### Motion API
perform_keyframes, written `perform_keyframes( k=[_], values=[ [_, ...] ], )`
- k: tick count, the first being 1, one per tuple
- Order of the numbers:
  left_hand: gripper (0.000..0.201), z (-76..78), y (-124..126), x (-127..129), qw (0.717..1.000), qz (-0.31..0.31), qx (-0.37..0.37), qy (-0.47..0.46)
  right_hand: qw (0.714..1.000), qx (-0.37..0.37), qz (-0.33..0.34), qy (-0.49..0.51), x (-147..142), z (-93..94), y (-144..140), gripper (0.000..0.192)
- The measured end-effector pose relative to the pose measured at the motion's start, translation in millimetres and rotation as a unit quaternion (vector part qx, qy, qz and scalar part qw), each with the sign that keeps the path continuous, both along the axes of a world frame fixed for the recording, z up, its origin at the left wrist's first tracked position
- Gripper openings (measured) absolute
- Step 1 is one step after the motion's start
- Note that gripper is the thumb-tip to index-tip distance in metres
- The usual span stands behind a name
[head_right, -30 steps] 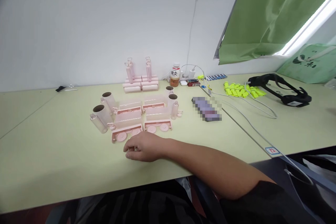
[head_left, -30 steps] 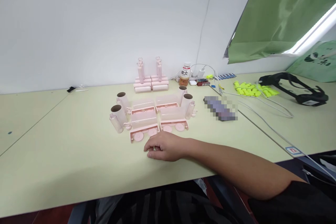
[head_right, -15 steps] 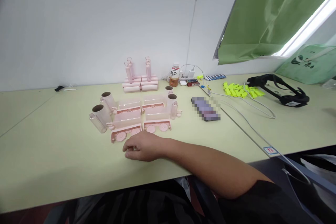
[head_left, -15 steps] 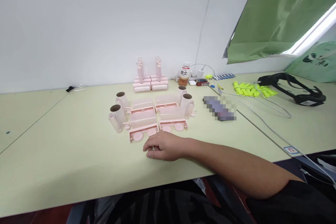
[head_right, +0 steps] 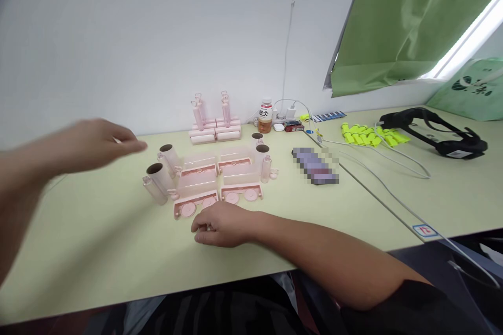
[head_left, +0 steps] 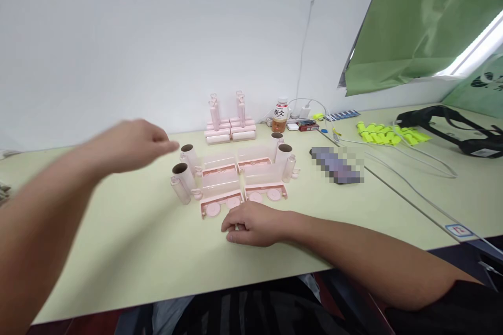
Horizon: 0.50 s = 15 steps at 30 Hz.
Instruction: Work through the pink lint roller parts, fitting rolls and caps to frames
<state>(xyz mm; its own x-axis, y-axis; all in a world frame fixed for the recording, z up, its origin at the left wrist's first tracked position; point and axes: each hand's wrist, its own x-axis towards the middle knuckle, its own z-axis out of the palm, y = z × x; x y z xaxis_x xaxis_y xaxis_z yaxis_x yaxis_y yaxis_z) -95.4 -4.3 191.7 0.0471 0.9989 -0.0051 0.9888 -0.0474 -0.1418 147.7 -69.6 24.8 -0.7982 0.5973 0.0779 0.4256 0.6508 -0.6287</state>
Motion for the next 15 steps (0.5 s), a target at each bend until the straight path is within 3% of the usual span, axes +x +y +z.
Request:
perform_keyframes(
  k=[3, 6, 8, 12, 15],
  values=[
    [0.047, -23.7, 13, 11, 0.996, 0.014, -0.079, -0.038, 1.0, -0.001, 0.004, 0.001, 1, 1.2, -1, 0.023],
    [0.037, -44.6, 24, 18, 0.995, 0.026, -0.082, -0.047, 1.0, 0.004, 0.006, 0.006, 1, 2.2, -1, 0.023],
    [0.031, -50.8, 29, 20, 0.995, 0.02, -0.082, -0.051, 1.0, 0.003, 0.007, 0.009, 1, 2.6, -1, 0.023],
    [0.023, -48.1, 36, 19, 0.995, 0.003, -0.083, -0.059, 0.999, 0.002, 0.008, 0.039, 1, 2.0, -2, 0.021],
    [0.018, -32.0, 34, 14, 0.997, 0.012, -0.042, -0.063, 0.996, 0.006, -0.005, 0.092, 2, 1.5, -4, 0.019]
  ],
)
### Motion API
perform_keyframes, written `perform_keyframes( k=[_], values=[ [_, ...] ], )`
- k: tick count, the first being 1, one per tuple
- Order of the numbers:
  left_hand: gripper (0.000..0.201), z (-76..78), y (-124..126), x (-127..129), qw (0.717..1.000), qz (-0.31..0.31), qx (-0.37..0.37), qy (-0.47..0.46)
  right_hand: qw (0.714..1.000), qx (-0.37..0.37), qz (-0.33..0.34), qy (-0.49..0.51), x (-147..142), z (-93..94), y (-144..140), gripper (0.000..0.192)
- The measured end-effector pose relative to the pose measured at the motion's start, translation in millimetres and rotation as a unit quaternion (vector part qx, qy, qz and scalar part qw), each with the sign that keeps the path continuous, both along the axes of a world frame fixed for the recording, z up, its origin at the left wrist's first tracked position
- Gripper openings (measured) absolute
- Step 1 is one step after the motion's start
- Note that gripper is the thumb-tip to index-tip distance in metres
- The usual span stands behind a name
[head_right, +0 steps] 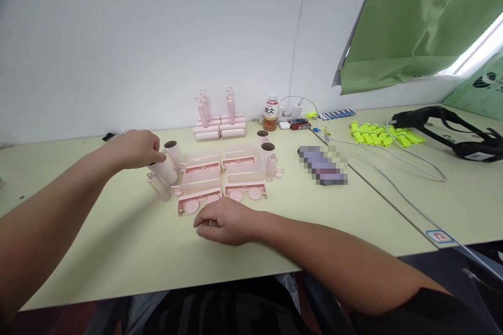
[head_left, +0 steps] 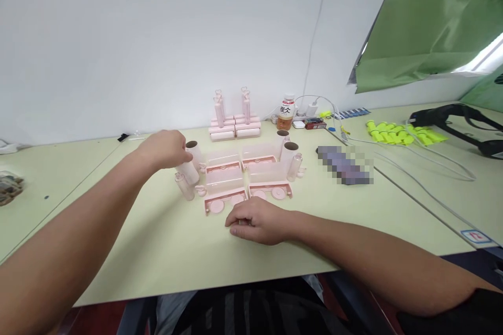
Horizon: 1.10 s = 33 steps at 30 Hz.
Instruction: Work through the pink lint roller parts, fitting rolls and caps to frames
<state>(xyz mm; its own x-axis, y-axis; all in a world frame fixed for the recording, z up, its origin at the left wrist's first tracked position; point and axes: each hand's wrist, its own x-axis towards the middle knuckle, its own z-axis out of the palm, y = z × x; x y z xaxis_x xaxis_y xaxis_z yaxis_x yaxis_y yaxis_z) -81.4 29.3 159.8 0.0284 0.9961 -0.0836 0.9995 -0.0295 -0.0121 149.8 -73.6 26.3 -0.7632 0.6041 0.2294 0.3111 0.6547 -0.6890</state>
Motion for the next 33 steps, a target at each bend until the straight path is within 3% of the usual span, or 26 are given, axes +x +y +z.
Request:
perform_keyframes(
  k=[3, 5, 7, 10, 13, 15, 18, 21, 24, 29, 33],
  values=[
    [0.018, 26.1, -21, -5, 0.994, 0.011, 0.106, -0.033, 0.996, -0.027, -0.046, 0.067, 1, 0.5, 0, 0.015],
    [0.019, 38.6, -45, -2, 0.977, -0.01, 0.187, -0.102, 0.981, -0.11, -0.09, 0.133, 2, 1.7, 2, 0.018],
    [0.022, 37.1, -72, 9, 0.945, -0.074, 0.23, -0.219, 0.941, -0.224, -0.1, 0.233, 1, 4.3, 5, 0.039],
    [0.023, 4.2, -100, 36, 0.884, -0.201, 0.198, -0.373, 0.858, -0.31, -0.073, 0.402, 2, 12.3, 9, 0.068],
    [0.021, -44.0, -107, 56, 0.861, -0.27, 0.145, -0.405, 0.817, -0.308, -0.104, 0.476, 7, 23.1, 11, 0.054],
    [0.025, -70.1, -105, 61, 0.874, -0.27, 0.138, -0.38, 0.807, -0.284, -0.163, 0.492, 13, 28.9, 14, 0.044],
    [0.03, -95.4, -103, 61, 0.919, -0.283, 0.129, -0.244, 0.79, -0.231, -0.25, 0.509, 22, 32.8, 21, 0.041],
    [0.03, -111.7, -105, 61, 0.946, -0.297, 0.081, -0.104, 0.792, -0.218, -0.284, 0.496, 27, 32.4, 25, 0.042],
    [0.027, -124.0, -106, 64, 0.955, -0.288, 0.057, -0.034, 0.816, -0.201, -0.292, 0.457, 27, 29.0, 23, 0.039],
    [0.025, -131.1, -103, 68, 0.961, -0.275, 0.03, -0.02, 0.861, -0.148, -0.251, 0.416, 25, 16.9, 18, 0.037],
    [0.023, -113.2, -106, 60, 0.951, -0.293, -0.011, -0.101, 0.879, -0.092, -0.223, 0.412, 26, 9.7, 17, 0.038]
  ],
)
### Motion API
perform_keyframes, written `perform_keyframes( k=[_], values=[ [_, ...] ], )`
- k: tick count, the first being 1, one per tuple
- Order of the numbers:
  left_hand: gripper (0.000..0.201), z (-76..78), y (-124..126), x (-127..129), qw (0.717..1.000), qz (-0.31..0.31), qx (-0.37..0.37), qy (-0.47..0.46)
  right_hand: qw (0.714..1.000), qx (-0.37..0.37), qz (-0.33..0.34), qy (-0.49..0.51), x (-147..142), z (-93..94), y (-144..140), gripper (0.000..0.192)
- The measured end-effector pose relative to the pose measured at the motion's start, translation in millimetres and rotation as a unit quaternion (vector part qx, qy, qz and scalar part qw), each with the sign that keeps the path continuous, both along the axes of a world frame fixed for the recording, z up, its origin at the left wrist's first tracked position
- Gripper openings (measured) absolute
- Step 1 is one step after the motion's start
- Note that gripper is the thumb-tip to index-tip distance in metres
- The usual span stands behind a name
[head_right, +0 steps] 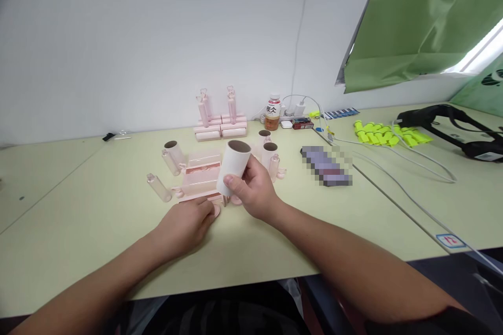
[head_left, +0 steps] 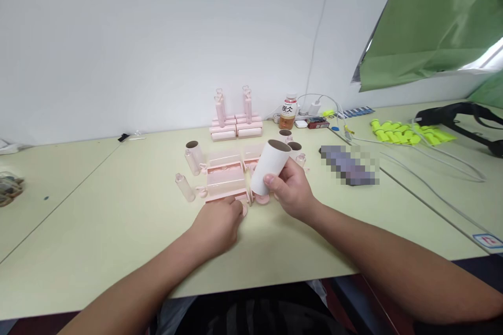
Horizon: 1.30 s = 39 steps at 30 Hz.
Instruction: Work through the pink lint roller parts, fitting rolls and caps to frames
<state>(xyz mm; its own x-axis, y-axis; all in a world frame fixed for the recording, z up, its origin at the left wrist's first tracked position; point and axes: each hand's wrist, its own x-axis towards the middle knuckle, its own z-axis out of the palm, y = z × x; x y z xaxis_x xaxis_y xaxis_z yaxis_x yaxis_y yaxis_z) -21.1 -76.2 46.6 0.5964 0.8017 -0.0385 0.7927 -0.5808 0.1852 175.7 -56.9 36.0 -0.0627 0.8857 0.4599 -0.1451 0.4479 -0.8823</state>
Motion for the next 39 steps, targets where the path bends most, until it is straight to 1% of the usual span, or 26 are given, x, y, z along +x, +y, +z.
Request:
perform_keyframes(
  k=[2, 5, 7, 8, 10, 11, 13, 14, 15, 16, 17, 20, 24, 25, 26, 28, 30, 34, 39],
  values=[
    [0.021, 18.5, 0, -9, 0.994, -0.018, -0.027, -0.103, 1.0, 0.023, -0.009, -0.017, 1, -1.3, 0, 0.038],
    [0.018, 47.3, 7, -26, 0.97, -0.037, -0.035, -0.238, 0.999, 0.031, -0.008, -0.031, 2, -2.2, -1, 0.038],
    [0.021, 58.0, 17, -36, 0.948, -0.031, -0.063, -0.309, 0.999, 0.022, 0.006, -0.046, 2, -2.7, -2, 0.036],
    [0.023, 59.3, 22, -39, 0.934, -0.025, -0.085, -0.347, 0.998, 0.017, 0.017, -0.056, 1, -2.9, -3, 0.035],
    [0.025, 53.8, 33, -43, 0.891, -0.006, -0.141, -0.432, 0.996, 0.012, 0.041, -0.082, -1, -2.9, -5, 0.034],
    [0.024, 48.2, 37, -43, 0.861, 0.008, -0.173, -0.478, 0.994, 0.012, 0.056, -0.097, -3, -2.8, -6, 0.035],
    [0.024, 35.3, 43, -42, 0.793, 0.029, -0.229, -0.564, 0.987, 0.008, 0.09, -0.134, -6, -2.3, -8, 0.037],
    [0.031, 29.6, 45, -40, 0.761, 0.031, -0.25, -0.598, 0.982, 0.004, 0.109, -0.154, -7, -2.0, -9, 0.038],
    [0.038, 25.2, 45, -39, 0.736, 0.028, -0.264, -0.623, 0.976, -0.003, 0.127, -0.175, -8, -1.6, -11, 0.038],
    [0.043, 22.3, 45, -37, 0.719, 0.021, -0.272, -0.639, 0.97, -0.011, 0.142, -0.196, -9, -1.4, -12, 0.038],
    [0.044, 20.7, 44, -35, 0.709, 0.014, -0.275, -0.649, 0.964, -0.02, 0.155, -0.216, -10, -1.2, -13, 0.038],
    [0.034, 20.4, 40, -31, 0.704, 0.019, -0.269, -0.657, 0.947, -0.048, 0.189, -0.256, -11, -1.6, -15, 0.035],
    [0.031, 18.3, 34, -26, 0.703, 0.034, -0.232, -0.672, 0.942, -0.071, 0.221, -0.244, -13, -4.2, -16, 0.036],
    [0.031, 17.1, 32, -25, 0.708, 0.031, -0.217, -0.671, 0.943, -0.077, 0.225, -0.235, -13, -4.7, -16, 0.036],
    [0.031, 15.9, 31, -24, 0.72, 0.027, -0.199, -0.664, 0.944, -0.081, 0.226, -0.226, -13, -5.1, -16, 0.036],
    [0.03, 14.1, 28, -23, 0.75, 0.021, -0.158, -0.641, 0.947, -0.086, 0.227, -0.21, -14, -5.3, -16, 0.037],
    [0.031, 13.2, 26, -21, 0.774, 0.017, -0.129, -0.619, 0.95, -0.087, 0.226, -0.198, -15, -4.9, -16, 0.039],
    [0.034, 13.2, 24, -19, 0.792, 0.014, -0.118, -0.598, 0.952, -0.093, 0.213, -0.198, -16, -4.3, -16, 0.04],
    [0.038, 12.5, 22, -16, 0.809, 0.036, -0.095, -0.578, 0.954, -0.1, 0.206, -0.193, -16, -6.7, -15, 0.043]
  ],
)
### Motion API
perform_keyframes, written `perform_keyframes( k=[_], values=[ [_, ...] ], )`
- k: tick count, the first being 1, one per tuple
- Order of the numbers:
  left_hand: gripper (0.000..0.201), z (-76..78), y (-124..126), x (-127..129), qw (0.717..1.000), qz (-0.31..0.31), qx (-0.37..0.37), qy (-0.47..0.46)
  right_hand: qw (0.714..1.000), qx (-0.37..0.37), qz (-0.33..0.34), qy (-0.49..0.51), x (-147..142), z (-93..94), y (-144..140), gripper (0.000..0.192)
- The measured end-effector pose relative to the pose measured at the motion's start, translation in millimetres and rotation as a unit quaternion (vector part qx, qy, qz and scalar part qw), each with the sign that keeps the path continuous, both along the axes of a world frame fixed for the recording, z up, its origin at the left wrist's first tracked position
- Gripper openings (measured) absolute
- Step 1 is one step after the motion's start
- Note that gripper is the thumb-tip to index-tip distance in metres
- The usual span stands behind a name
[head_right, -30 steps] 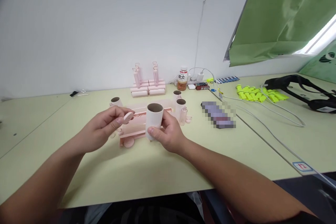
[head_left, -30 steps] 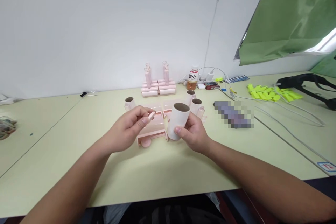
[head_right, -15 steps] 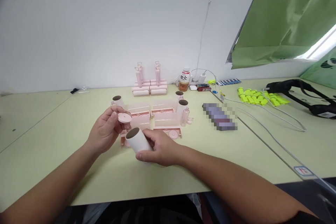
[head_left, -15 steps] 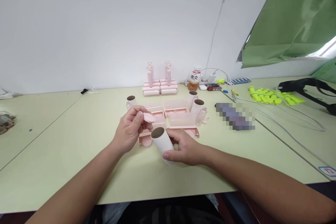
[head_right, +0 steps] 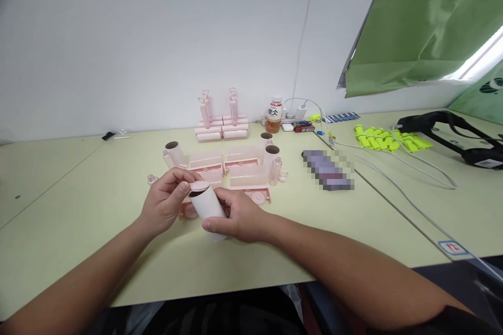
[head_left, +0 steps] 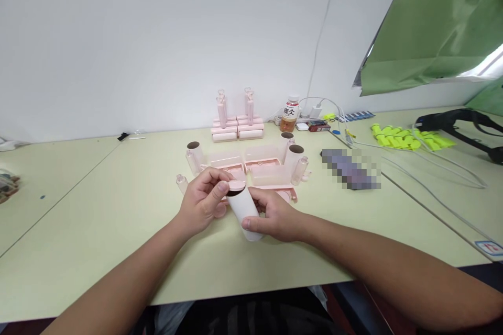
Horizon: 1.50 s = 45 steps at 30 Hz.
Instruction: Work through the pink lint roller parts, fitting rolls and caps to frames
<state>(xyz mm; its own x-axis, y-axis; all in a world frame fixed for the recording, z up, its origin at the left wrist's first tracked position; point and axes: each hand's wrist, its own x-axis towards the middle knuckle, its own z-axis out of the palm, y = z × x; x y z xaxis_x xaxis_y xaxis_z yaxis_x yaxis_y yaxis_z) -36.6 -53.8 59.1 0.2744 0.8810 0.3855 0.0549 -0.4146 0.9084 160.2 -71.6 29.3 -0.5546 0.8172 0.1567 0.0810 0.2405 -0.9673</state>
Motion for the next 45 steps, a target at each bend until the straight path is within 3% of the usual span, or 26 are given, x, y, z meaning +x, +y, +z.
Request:
perform_keyframes(
  k=[4, 8, 11, 13, 17, 21, 23, 25, 27, 33, 36, 38, 40, 42, 45],
  values=[
    [0.037, -2.8, 0, 0, 0.999, 0.009, 0.023, 0.037, 1.0, -0.002, -0.003, 0.012, 0, -2.4, 0, 0.045],
    [0.036, -9.2, 2, -4, 0.996, -0.022, 0.069, 0.056, 1.0, -0.001, 0.0, 0.029, -1, -1.9, 0, 0.044],
    [0.049, -13.7, 3, -8, 0.991, -0.035, 0.126, 0.039, 0.999, -0.006, -0.001, 0.036, -2, -0.9, 0, 0.043],
    [0.055, -13.6, 3, -11, 0.981, -0.053, 0.177, 0.059, 0.999, -0.015, -0.009, 0.045, -2, -0.9, 0, 0.043],
    [0.048, -4.3, 4, -18, 0.945, -0.122, 0.259, 0.16, 0.997, -0.023, -0.035, 0.067, -2, -1.2, 1, 0.041],
    [0.037, 9.1, 6, -28, 0.942, 0.005, 0.25, 0.223, 0.994, -0.003, -0.067, 0.084, 0, 0.6, 2, 0.042],
    [0.024, 14.5, 6, -31, 0.912, 0.037, 0.236, 0.334, 0.991, 0.012, -0.088, 0.096, 2, 1.4, 3, 0.041],
    [0.015, 17.6, 5, -32, 0.86, 0.022, 0.235, 0.452, 0.988, 0.024, -0.108, 0.106, 3, 1.3, 3, 0.039],
    [0.018, 17.7, 2, -30, 0.819, 0.0, 0.251, 0.517, 0.986, 0.034, -0.121, 0.113, 4, 0.5, 4, 0.038],
    [0.027, 4.3, 0, -21, 0.765, -0.031, 0.289, 0.575, 0.984, 0.035, -0.114, 0.13, 5, 0.0, 2, 0.04],
    [0.03, -2.7, 1, -19, 0.752, -0.038, 0.292, 0.59, 0.983, 0.008, -0.104, 0.15, 3, 1.7, 0, 0.065],
    [0.03, -3.6, 2, -19, 0.753, -0.048, 0.298, 0.585, 0.981, -0.002, -0.106, 0.161, 2, 2.8, -1, 0.08],
    [0.029, -0.4, 3, -19, 0.767, -0.068, 0.297, 0.565, 0.979, 0.004, -0.11, 0.17, 2, 2.9, -2, 0.082],
    [0.028, 5.6, 4, -21, 0.795, -0.097, 0.282, 0.528, 0.978, 0.013, -0.114, 0.175, 2, 2.2, -1, 0.074],
    [0.021, 14.3, 8, -29, 0.86, -0.145, 0.222, 0.435, 0.972, 0.017, -0.135, 0.189, 3, 0.8, 0, 0.065]
  ],
)
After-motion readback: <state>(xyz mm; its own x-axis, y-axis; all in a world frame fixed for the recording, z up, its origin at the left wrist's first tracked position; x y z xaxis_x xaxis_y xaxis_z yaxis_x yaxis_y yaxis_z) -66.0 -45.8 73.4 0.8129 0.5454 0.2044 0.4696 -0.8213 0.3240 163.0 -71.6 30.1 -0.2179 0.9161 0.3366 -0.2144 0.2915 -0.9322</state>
